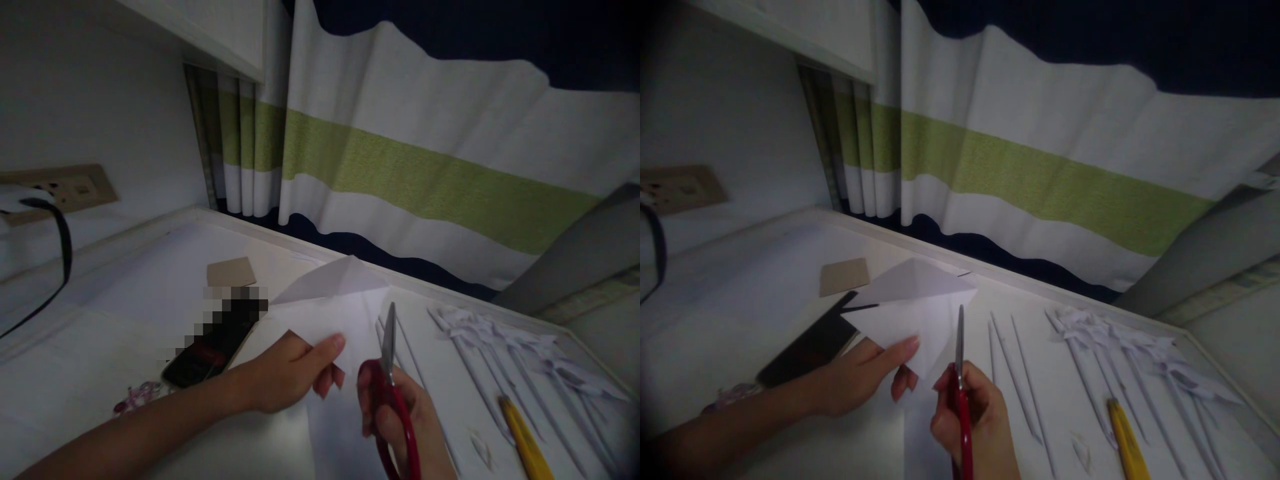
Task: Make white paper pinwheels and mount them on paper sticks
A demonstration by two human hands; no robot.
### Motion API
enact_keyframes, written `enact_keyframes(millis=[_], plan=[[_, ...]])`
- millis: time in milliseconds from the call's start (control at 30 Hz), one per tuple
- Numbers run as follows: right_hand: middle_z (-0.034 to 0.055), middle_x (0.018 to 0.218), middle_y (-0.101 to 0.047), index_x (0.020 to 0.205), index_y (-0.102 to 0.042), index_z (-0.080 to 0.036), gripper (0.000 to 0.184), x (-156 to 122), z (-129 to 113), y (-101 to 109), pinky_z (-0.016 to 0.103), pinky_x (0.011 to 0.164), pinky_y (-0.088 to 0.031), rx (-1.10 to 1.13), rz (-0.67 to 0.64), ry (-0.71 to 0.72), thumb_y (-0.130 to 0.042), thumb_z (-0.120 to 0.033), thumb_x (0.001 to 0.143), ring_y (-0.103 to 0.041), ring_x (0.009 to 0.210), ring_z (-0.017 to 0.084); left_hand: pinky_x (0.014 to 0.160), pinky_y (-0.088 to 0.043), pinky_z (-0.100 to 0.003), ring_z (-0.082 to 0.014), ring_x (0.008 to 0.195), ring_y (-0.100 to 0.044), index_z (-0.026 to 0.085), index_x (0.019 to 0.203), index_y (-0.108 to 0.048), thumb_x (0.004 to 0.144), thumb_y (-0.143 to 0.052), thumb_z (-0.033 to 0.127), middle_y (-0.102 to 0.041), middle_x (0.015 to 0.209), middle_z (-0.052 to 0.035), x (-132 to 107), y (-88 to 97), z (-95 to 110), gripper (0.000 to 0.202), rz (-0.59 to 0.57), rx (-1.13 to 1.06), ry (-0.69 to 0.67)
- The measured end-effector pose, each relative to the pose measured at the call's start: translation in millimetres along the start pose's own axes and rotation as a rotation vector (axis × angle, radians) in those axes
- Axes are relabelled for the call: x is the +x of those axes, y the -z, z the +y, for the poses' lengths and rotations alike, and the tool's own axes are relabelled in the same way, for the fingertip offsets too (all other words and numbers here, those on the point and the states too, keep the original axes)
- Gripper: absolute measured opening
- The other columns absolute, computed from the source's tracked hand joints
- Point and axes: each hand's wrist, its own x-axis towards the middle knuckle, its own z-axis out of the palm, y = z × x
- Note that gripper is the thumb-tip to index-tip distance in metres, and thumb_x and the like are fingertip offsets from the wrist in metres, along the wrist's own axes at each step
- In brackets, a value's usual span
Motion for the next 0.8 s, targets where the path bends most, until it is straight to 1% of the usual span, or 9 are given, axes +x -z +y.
enact_keyframes(millis=[100,200,300,367,400,533,600,667,800], plan=[[-0.0039,0.051,-0.043,0.067,-0.052,-0.018,0.051,-3.4,4.6,-3.7,0.020,0.042,-0.031,-0.005,-0.100,-0.022,-0.058,-0.066,0.050,-0.036,0.044,0.008,0.060,-0.040,-0.023,-0.0101,0.049,-0.047,0.015,0.050,-0.047,0.082,-0.027,0.042,-0.045,0.045,0.0022,-1.4,7.7,5.5,0.046,0.070,-0.043,-0.057],[-0.0025,0.055,-0.045,0.066,-0.052,-0.018,0.054,-2.9,13.5,-7.7,0.020,0.043,-0.032,-0.006,-0.153,-0.082,-0.057,-0.069,0.047,-0.037,0.046,0.009,0.058,-0.040,-0.023,-0.0103,0.047,-0.046,0.015,0.050,-0.048,0.083,-0.026,0.040,-0.045,0.043,0.0023,-3.1,12.8,9.9,0.047,0.124,-0.043,-0.104],[-0.0014,0.053,-0.044,0.061,-0.051,-0.018,0.055,2.6,22.9,-10.9,0.021,0.042,-0.034,-0.003,-0.201,-0.196,-0.043,-0.072,0.057,-0.038,0.044,0.009,0.057,-0.040,-0.023,-0.0098,0.046,-0.046,0.015,0.052,-0.050,0.084,-0.026,0.039,-0.045,0.043,0.0026,-4.4,15.2,11.4,0.047,0.151,-0.061,-0.153],[-0.0010,0.051,-0.043,0.061,-0.050,-0.019,0.055,6.2,26.9,-12.0,0.022,0.042,-0.034,-0.006,-0.221,-0.234,-0.035,-0.072,0.063,-0.039,0.044,0.010,0.057,-0.039,-0.023,-0.0094,0.045,-0.046,0.015,0.053,-0.050,0.084,-0.025,0.038,-0.046,0.043,0.0029,-4.8,15.7,11.3,0.046,0.158,-0.077,-0.178],[-0.0014,0.051,-0.043,0.062,-0.050,-0.019,0.055,7.0,27.8,-12.1,0.022,0.042,-0.033,-0.008,-0.231,-0.235,-0.035,-0.072,0.063,-0.039,0.044,0.010,0.056,-0.040,-0.023,-0.0094,0.045,-0.046,0.015,0.054,-0.051,0.084,-0.025,0.038,-0.046,0.043,0.0030,-5.0,15.7,11.0,0.046,0.159,-0.081,-0.184],[-0.0035,0.055,-0.041,0.068,-0.049,-0.018,0.053,2.3,23.2,-10.7,0.021,0.045,-0.030,-0.030,-0.289,-0.194,-0.052,-0.069,0.053,-0.037,0.047,0.009,0.058,-0.040,-0.023,-0.0097,0.047,-0.046,0.015,0.058,-0.051,0.085,-0.022,0.038,-0.045,0.044,0.0032,-5.1,15.8,9.8,0.046,0.157,-0.073,-0.179],[-0.0032,0.057,-0.042,0.072,-0.048,-0.017,0.052,-2.4,17.9,-9.0,0.021,0.047,-0.030,-0.051,-0.351,-0.182,-0.053,-0.066,0.056,-0.038,0.050,0.009,0.058,-0.040,-0.023,-0.0099,0.048,-0.046,0.015,0.058,-0.051,0.085,-0.021,0.037,-0.045,0.044,0.0032,-4.9,15.4,9.2,0.046,0.151,-0.065,-0.182],[-0.0023,0.059,-0.044,0.076,-0.047,-0.016,0.050,-6.3,12.4,-6.9,0.021,0.049,-0.030,-0.074,-0.407,-0.206,-0.052,-0.064,0.060,-0.040,0.053,0.010,0.058,-0.040,-0.023,-0.0101,0.048,-0.046,0.015,0.058,-0.050,0.085,-0.021,0.037,-0.044,0.045,0.0029,-4.5,14.5,8.5,0.046,0.141,-0.056,-0.187],[-0.0018,0.058,-0.044,0.079,-0.048,-0.016,0.047,-10.4,2.9,-1.9,0.023,0.050,-0.032,-0.116,-0.453,-0.244,-0.046,-0.062,0.068,-0.043,0.050,0.010,0.055,-0.040,-0.022,-0.0105,0.049,-0.046,0.016,0.058,-0.049,0.086,-0.021,0.037,-0.045,0.046,0.0025,-4.0,12.6,7.5,0.045,0.116,-0.054,-0.195]])
